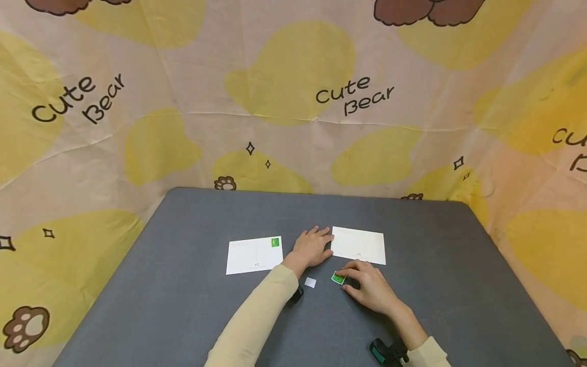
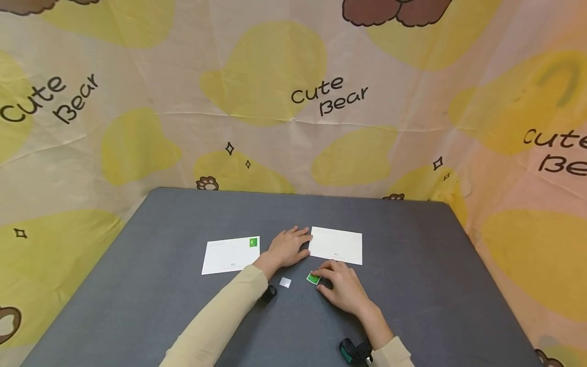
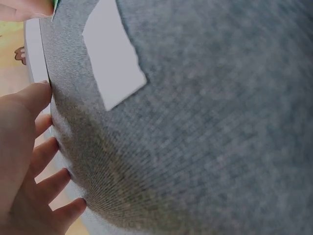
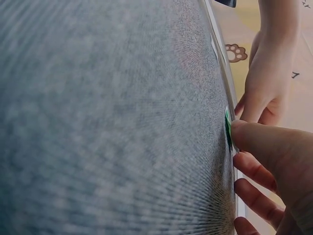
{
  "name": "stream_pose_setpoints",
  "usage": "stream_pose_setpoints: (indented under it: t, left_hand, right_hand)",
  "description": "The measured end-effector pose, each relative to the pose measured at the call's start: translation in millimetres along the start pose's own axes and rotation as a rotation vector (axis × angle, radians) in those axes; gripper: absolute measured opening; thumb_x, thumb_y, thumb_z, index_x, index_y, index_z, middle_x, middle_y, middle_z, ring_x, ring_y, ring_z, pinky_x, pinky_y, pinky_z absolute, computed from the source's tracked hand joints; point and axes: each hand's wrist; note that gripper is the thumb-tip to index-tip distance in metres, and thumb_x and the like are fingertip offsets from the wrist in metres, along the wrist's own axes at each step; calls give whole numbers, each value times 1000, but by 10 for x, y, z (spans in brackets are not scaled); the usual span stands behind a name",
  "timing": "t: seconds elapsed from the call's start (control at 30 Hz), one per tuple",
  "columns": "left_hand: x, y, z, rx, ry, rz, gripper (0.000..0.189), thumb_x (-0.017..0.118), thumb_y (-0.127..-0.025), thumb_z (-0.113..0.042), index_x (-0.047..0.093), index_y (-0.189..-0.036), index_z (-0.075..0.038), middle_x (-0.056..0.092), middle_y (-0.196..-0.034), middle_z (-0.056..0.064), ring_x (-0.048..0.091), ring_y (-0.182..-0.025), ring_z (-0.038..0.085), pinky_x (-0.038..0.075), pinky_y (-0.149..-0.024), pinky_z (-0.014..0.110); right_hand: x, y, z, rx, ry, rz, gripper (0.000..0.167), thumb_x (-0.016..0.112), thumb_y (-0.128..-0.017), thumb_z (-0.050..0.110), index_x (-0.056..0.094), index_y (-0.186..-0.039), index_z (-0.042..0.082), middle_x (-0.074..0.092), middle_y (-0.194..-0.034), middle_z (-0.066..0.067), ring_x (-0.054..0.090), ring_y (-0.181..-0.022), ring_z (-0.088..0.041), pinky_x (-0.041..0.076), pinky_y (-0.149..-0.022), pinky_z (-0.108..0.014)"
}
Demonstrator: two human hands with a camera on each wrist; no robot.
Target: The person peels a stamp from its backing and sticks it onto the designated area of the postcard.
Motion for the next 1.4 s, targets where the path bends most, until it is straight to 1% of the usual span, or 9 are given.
stream_pose_setpoints:
  t: [0.27, 0.63, 0.67, 0.7, 0.87, 0.9, 1.13, 1.4]
  left_hand:
    - [-6, 11, -1, -6, -15, -10, 49, 52, -91, -44, 43, -138, -30, 34, -147, -7, 31, -136, 22, 31, -106, 44]
    - [-24, 18, -3, -10, 4, 3, 49, 53, -91, -43, 44, -137, -31, 33, -147, -9, 30, -136, 19, 30, -107, 42]
    - [-14, 14, 4, -2, 4, -8, 49, 53, -90, -45, 44, -137, -33, 34, -147, -9, 31, -136, 19, 31, -106, 43]
    - [-15, 14, 5, -2, 9, -4, 49, 53, -90, -44, 44, -137, -32, 34, -147, -9, 30, -136, 19, 31, -107, 42]
    - [-10, 14, 2, -1, 7, -5, 49, 53, -90, -45, 45, -137, -31, 34, -147, -8, 31, -136, 20, 31, -107, 43]
    - [-20, 17, -6, -8, 6, 7, 49, 53, -91, -43, 44, -137, -30, 34, -147, -8, 30, -137, 20, 30, -107, 43]
    - [-16, 18, -6, -5, -26, -1, 50, 52, -90, -45, 44, -137, -30, 35, -147, -7, 32, -135, 21, 32, -106, 44]
    - [-11, 19, -13, -2, -20, -11, 50, 54, -90, -45, 45, -136, -30, 35, -146, -7, 32, -135, 21, 32, -106, 44]
  right_hand:
    - [-17, -26, 11, 12, 1, 9, 29, 77, -72, 16, 71, -101, 20, 60, -97, 4, 56, -90, -16, 45, -72, -41]
    - [0, -57, 38, 54, 41, 13, 27, 78, -71, 19, 71, -97, 23, 56, -91, 7, 53, -83, -13, 42, -66, -34]
    - [2, -59, 40, 58, 41, 14, 27, 78, -71, 19, 71, -97, 23, 56, -91, 7, 52, -82, -13, 41, -66, -33]
    - [3, -61, 42, 61, 42, 13, 26, 78, -71, 19, 71, -96, 23, 56, -91, 7, 52, -82, -13, 41, -66, -33]
    - [15, -66, 47, 60, 35, -3, 24, 78, -71, 20, 72, -94, 23, 56, -89, 8, 52, -80, -12, 42, -66, -33]
    - [17, -66, 46, 57, 32, -8, 23, 78, -71, 20, 72, -93, 23, 56, -89, 8, 52, -80, -12, 42, -66, -33]
    - [32, -72, 36, 44, 9, -45, 18, 78, -71, 16, 71, -86, 24, 58, -87, 8, 53, -78, -9, 44, -67, -31]
    - [37, -92, 42, 49, -7, -66, 16, 78, -70, 12, 71, -79, 23, 59, -84, 9, 54, -77, -9, 45, -68, -30]
Point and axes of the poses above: each hand's wrist, its own y-axis away from the middle knuckle, its own x-axis out of the palm, z = x × y
